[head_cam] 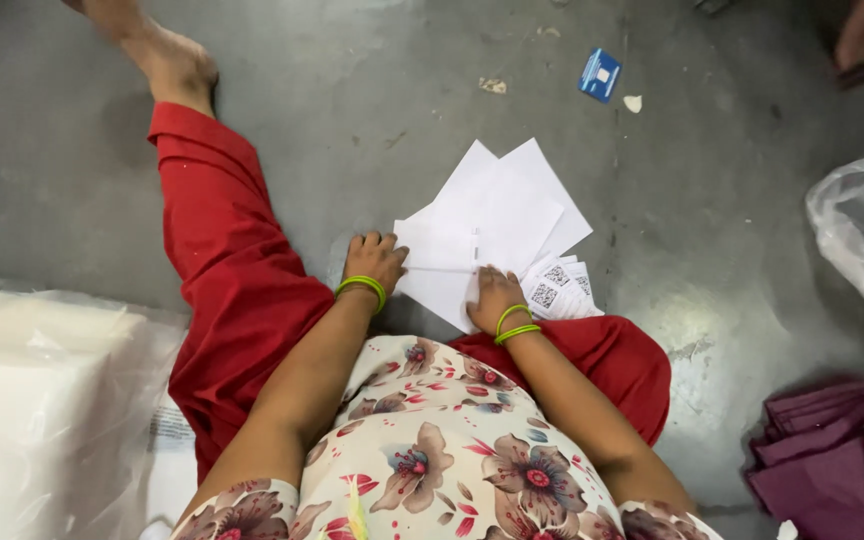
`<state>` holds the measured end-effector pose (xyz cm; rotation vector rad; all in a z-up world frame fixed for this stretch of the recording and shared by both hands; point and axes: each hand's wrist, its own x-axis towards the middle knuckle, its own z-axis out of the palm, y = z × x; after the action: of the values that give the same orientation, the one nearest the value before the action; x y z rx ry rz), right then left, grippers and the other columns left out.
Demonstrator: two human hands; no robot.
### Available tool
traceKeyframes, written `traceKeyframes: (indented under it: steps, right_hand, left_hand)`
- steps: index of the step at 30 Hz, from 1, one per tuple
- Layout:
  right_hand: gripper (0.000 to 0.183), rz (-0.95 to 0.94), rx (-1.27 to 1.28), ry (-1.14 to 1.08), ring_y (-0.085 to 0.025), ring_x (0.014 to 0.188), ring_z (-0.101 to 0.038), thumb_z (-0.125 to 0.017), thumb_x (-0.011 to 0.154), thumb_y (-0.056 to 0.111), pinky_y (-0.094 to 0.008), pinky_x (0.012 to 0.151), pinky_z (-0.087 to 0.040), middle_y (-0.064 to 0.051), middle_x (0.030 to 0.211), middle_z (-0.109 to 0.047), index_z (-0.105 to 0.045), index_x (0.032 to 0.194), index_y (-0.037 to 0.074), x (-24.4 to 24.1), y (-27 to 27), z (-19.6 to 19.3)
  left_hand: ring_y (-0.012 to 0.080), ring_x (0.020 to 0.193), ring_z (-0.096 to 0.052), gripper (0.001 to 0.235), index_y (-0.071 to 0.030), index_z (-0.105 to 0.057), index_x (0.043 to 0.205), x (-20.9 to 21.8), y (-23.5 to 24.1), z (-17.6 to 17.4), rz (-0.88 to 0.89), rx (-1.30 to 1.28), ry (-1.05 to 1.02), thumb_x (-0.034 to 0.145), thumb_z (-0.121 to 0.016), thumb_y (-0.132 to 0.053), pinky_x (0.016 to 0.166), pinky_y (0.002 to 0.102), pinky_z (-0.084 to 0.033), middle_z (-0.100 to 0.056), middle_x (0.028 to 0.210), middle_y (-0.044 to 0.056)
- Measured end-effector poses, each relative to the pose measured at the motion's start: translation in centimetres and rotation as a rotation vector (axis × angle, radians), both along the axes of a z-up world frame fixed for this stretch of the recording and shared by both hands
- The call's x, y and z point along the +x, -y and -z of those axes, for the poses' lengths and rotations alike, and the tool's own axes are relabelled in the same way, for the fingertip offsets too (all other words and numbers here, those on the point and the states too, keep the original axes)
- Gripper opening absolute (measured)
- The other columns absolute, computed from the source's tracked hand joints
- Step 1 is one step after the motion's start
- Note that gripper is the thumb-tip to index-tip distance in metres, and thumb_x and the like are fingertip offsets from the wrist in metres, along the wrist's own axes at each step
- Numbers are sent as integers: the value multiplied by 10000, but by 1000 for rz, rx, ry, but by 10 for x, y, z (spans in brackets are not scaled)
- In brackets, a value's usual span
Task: The person folds small paper labels or instruction sheets by hand.
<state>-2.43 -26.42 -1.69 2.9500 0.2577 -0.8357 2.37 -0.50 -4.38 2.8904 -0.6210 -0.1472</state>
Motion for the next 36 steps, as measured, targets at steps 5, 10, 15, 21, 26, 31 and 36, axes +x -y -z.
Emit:
traceKeyframes:
  steps: [5,10,15,21,26,31,36]
  right_hand:
    - [712,181,283,227,-369,1361,-509,-667,843,281,-476,1234,-354,-233,1468,-536,-504,1486,22,5,12,20]
    - [555,-193,309,606,-401,1402,-438,-627,860,150,-515,1191,-315,-268,1539,-452,-541,1391,13,18,-3,27]
    - [552,-308,264,410,-416,1409,-392,-560,912,198,-552,1157,-254,-303,1513,-419,-488,1410,-29,48,-12,43]
    - [577,-394,-50,203,-425,1309,-509,-518,948,311,-511,1125,-359,-320,1425,-502,-490,1385,-65,58,-42,-5]
    - [417,-61,232,137,-418,1029,-681,-424,962,147,-505,933,-531,-260,1134,-700,-592,1327,38,77,0,-2]
    - [361,172,385,269,-432,1005,-685,-532,920,180,-498,927,-530,-248,1126,-707,-665,1225,41,90,125,-6]
    - [377,329,99,5,-359,1087,-724,-698,818,357,-448,982,-553,-160,1168,-764,-803,1116,152,60,257,-14]
  left_hand:
    - [265,1193,-558,301,-175,-693,1216,-3,3,50,162,114,131,968,-551,-271,983,471,-386,-653,1263,87]
    - [274,1166,-592,310,-135,-678,1189,-5,7,56,191,137,181,963,-490,-229,966,453,-398,-652,1272,158]
    - [323,1161,-575,423,-107,-666,1202,-26,-6,10,-17,-299,53,798,-695,-232,967,483,-433,-644,1273,144]
    - [334,1200,-568,444,-95,-675,1216,-45,-10,-24,45,-356,111,784,-731,-182,1027,469,-434,-631,1270,144]
    - [321,1265,-536,495,-109,-677,1241,-56,-1,-37,301,-265,154,764,-771,-201,1092,450,-410,-578,1397,156]
    - [343,1329,-461,662,-73,-637,1274,-47,6,-30,352,-112,-30,708,-840,-348,1111,486,-365,-532,1397,169]
    - [367,1318,-472,644,-76,-634,1273,-43,16,-4,331,-52,-37,747,-824,-395,1086,491,-395,-555,1352,174]
